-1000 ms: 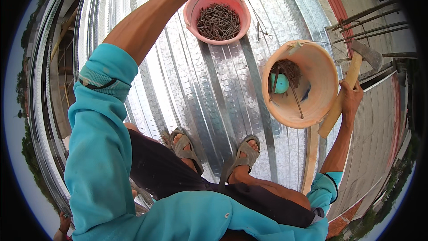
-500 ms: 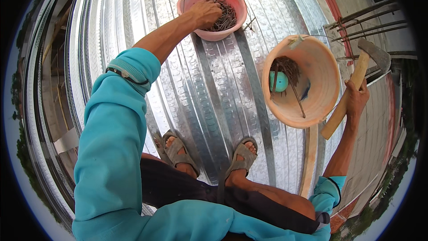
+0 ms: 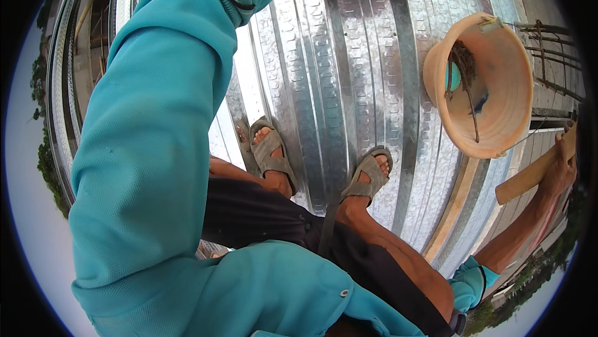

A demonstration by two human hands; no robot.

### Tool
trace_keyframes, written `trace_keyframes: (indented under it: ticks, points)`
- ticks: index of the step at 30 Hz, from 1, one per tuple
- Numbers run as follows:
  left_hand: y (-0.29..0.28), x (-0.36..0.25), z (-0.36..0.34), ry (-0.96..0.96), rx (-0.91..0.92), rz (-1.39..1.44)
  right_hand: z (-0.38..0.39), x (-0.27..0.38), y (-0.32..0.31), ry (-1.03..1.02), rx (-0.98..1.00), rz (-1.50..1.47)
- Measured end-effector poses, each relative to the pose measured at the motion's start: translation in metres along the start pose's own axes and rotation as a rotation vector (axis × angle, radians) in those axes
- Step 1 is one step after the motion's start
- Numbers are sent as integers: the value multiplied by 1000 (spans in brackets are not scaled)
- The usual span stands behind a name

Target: The person hammers nails into a corrugated metal roof sheet using a hammer, repeatedly picking nails from a pink bucket and driving them into the sheet. The person also briefly handles a tape measure and adjusts the sheet position while working on the roof.

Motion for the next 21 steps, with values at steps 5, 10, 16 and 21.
trace_keyframes:
  ticks: [5,10,16,21]
  points:
    - [-35,-17,18,41,-197,140,10,16,6,-6,5,42]
    - [-48,-8,110,-95,-416,611,16,56,-2,-9,44,133]
    - [63,-16,293,-780,-600,1332,18,99,-20,-26,169,140]
    - [220,-20,412,-1141,-936,1392,35,204,47,-152,511,177]
Point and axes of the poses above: each hand's wrist, its own z-axis away from the middle knuckle, its own y-axis out of the palm, x = y × z, the point moved 6 cm from there along -z, towards the middle knuckle, and after that the axes turned 11 degrees about z, right-handed, at the moved point
